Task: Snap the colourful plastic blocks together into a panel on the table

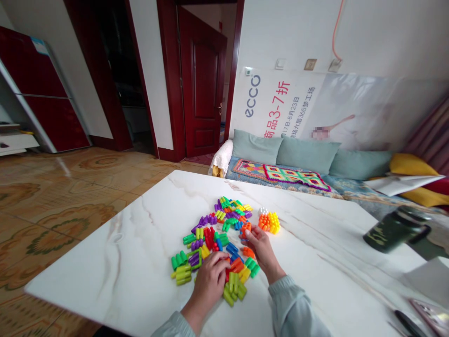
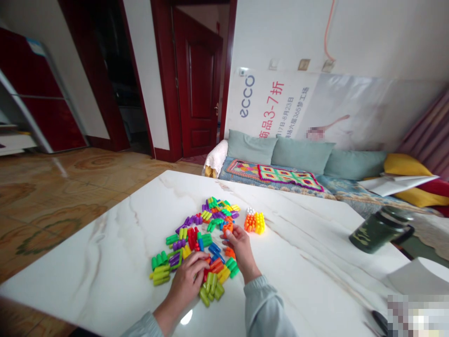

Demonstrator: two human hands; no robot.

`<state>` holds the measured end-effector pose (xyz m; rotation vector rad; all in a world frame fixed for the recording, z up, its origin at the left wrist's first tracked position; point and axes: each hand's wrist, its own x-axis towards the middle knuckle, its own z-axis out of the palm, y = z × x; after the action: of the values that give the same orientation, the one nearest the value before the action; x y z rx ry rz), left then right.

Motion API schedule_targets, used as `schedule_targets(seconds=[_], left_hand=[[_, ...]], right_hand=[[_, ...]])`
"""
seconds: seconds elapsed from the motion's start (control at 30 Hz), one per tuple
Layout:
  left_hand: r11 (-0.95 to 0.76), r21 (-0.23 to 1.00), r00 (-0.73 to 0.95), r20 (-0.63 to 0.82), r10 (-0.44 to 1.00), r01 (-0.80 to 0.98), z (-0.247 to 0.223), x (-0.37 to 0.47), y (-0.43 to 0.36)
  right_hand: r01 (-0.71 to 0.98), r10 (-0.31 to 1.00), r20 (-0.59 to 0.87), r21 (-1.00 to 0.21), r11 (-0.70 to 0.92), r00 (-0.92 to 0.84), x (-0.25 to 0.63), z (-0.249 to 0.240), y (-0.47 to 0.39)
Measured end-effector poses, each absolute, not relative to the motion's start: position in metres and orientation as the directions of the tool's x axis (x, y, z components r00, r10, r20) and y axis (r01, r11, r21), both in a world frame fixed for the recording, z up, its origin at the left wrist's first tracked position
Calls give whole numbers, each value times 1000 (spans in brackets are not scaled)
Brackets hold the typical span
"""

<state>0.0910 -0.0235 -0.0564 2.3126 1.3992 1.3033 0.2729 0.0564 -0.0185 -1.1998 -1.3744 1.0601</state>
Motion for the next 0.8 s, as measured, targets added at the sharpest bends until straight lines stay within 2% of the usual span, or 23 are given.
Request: schedule_targets(seconds=[0.07, 0.1, 0.17, 0.23, 0.3, 0.4, 0.5, 0.57, 0.63, 0.8], left_hand=[[-556, 509, 194, 599, 777, 657, -58, 91, -23], [-554, 510, 195, 596, 779, 658, -58, 91, -22], [-554, 511, 196, 594, 781, 658, -59, 90, -22], [-557, 507, 196, 599, 777, 658, -58, 90, -23], [-561, 501, 198, 604, 772, 659, -58, 91, -23], [-560, 493, 200, 605, 771, 666, -57, 91, -23], [-560, 487, 205, 604, 770, 670, -57, 90, -23], [-563, 483, 213, 602, 770, 671, -57, 90, -22], [-565, 480, 218, 600, 770, 671, -59, 90, -21], [-561, 481, 217, 596, 773, 674, -61, 89, -21]], right_hand=[[-210, 997, 48, -977, 34, -60, 278, -15, 45], [-325, 997, 15, -946, -13, -82, 280, -12, 40], [-404, 993, -23, -912, -69, -116, 283, -7, 32], [-390, 994, -31, -918, -72, -109, 289, -2, 27], [-293, 999, 4, -956, -7, -36, 299, 2, 29], [15, 984, 140, -990, 140, 110, 323, 0, 42], [436, 950, 277, -879, 191, 142, 350, -8, 58], [627, 949, 297, -760, 170, 102, 362, -16, 65], [698, 956, 285, -699, 154, 74, 368, -24, 67], [703, 944, 312, -695, 149, 110, 368, -39, 63]])
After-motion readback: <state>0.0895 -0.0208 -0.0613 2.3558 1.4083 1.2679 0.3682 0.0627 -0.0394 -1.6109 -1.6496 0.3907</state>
